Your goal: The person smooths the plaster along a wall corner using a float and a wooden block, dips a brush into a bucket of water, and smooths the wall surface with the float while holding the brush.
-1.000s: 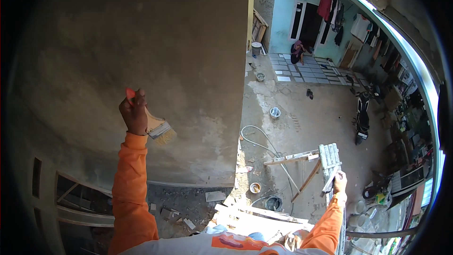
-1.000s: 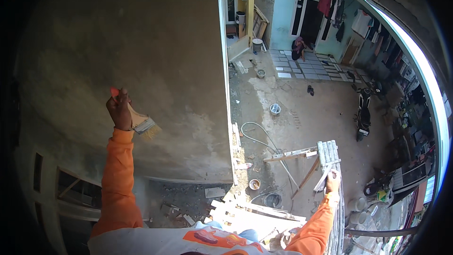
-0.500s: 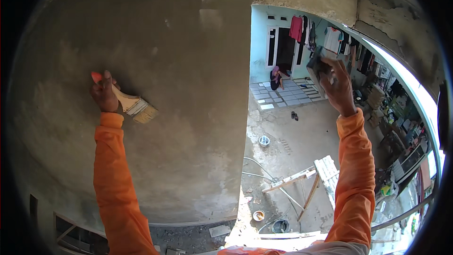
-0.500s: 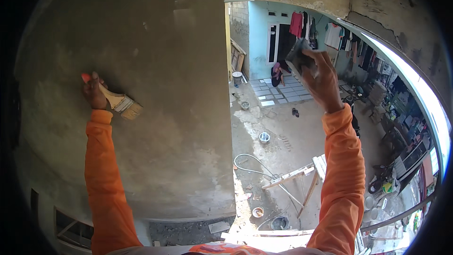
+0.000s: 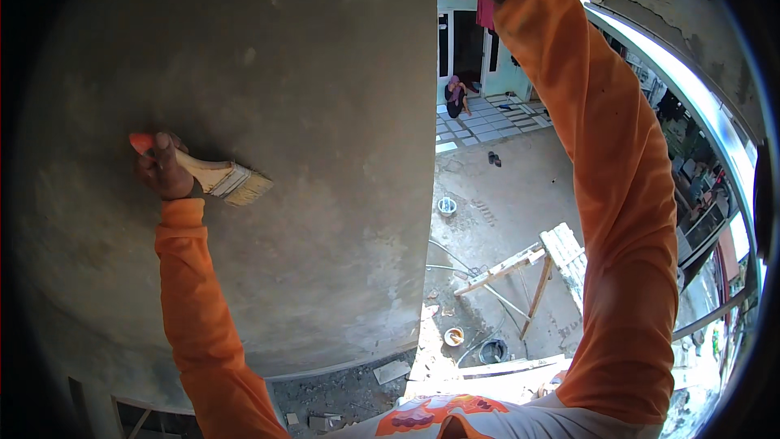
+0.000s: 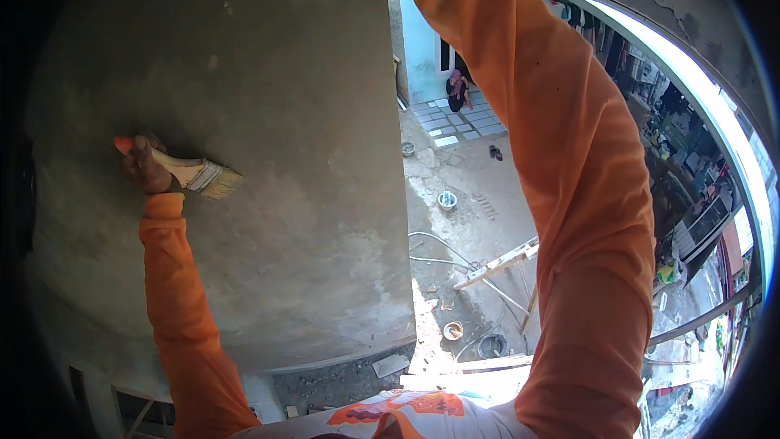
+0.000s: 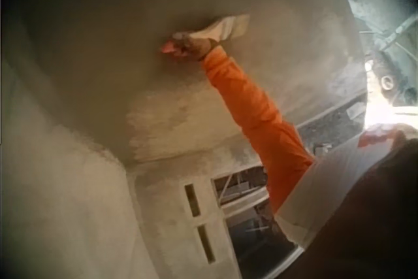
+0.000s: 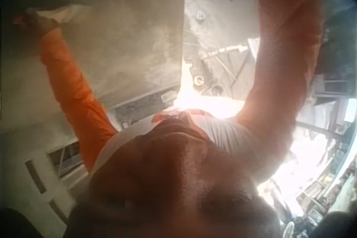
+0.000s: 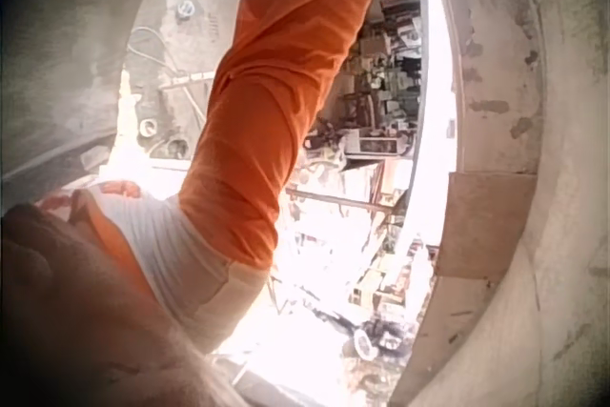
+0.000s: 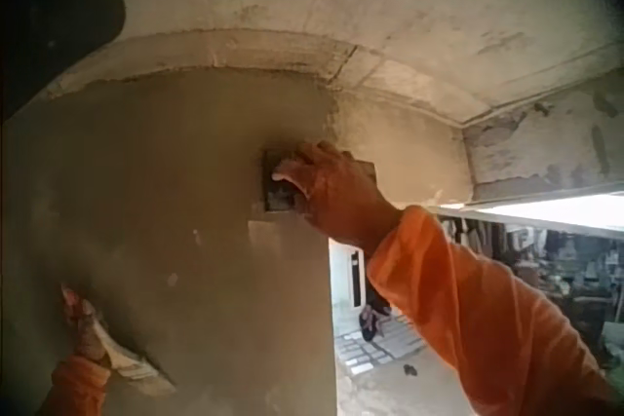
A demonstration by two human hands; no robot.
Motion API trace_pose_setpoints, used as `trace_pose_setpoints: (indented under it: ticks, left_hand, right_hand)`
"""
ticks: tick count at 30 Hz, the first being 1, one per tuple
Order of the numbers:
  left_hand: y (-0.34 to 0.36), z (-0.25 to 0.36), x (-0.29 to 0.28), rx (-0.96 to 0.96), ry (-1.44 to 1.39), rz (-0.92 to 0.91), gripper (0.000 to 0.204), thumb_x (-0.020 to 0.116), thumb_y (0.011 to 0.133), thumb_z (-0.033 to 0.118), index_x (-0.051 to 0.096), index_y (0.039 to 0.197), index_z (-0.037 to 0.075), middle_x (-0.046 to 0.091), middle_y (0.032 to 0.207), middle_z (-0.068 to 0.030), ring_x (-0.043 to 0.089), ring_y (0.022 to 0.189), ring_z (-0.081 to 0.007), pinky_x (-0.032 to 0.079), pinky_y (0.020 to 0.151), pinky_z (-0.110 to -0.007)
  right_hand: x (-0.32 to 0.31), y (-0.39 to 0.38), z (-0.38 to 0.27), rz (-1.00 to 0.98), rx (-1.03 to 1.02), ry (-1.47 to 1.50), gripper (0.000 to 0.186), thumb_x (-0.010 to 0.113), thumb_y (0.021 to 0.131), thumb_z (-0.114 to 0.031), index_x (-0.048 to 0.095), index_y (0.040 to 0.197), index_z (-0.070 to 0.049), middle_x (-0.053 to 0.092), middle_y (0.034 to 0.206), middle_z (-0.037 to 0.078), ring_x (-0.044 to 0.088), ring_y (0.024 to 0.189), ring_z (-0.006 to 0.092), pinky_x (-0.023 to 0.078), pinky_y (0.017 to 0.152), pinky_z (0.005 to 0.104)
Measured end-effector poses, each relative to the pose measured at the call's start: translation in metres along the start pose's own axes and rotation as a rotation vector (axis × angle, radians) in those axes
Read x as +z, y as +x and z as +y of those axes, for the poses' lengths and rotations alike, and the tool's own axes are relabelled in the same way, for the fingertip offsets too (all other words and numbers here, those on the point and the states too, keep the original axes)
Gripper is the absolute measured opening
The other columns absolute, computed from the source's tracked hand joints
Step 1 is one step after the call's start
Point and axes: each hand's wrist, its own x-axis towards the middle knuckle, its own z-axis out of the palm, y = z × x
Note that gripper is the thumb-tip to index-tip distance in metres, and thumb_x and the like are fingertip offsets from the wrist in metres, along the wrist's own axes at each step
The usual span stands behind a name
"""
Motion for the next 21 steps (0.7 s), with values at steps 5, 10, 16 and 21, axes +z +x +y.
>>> trace_pose_setpoints:
  ticks: [5,10,16,21]
  left_hand:
    - [0.002,0.006,-0.005,0.045,0.018,-0.037,0.038,0.069,0.082,0.033,0.053,0.065,0.003,0.050,0.060,-0.0020,0.046,0.054,-0.0113,0.036,0.052,-0.027]
    - [0.003,0.002,-0.003,0.023,0.030,-0.062,0.040,0.069,0.082,0.035,0.051,0.063,0.004,0.048,0.059,0.0008,0.045,0.055,-0.0096,0.034,0.051,-0.026]
    - [0.003,0.003,-0.003,0.015,0.072,-0.067,0.042,0.068,0.082,0.037,0.054,0.063,0.003,0.050,0.060,-0.0002,0.047,0.056,-0.0104,0.035,0.051,-0.027]
    - [0.009,-0.003,-0.005,0.065,0.064,-0.087,0.043,0.068,0.082,0.037,0.055,0.063,0.001,0.051,0.060,-0.0022,0.048,0.056,-0.0118,0.035,0.051,-0.027]
  right_hand:
    - [0.024,-0.164,-0.121,-0.149,0.102,0.186,0.038,0.066,0.072,-0.015,0.059,0.110,-0.017,0.050,0.109,0.005,0.050,0.103,0.0215,0.039,0.090,0.0401]
    - [0.016,-0.263,-0.200,-0.296,0.139,0.275,0.039,0.065,0.072,-0.015,0.059,0.111,-0.017,0.049,0.108,0.007,0.049,0.103,0.0244,0.040,0.089,0.0408]
    - [-0.010,-0.040,-0.027,0.157,0.273,0.114,0.042,0.071,0.068,-0.016,0.062,0.109,-0.019,0.054,0.110,0.002,0.051,0.102,0.0246,0.042,0.086,0.0403]
    - [-0.008,0.027,0.001,0.009,0.215,-0.001,0.033,0.063,0.074,-0.009,0.062,0.107,-0.009,0.057,0.110,0.014,0.053,0.107,0.0358,0.046,0.089,0.0455]
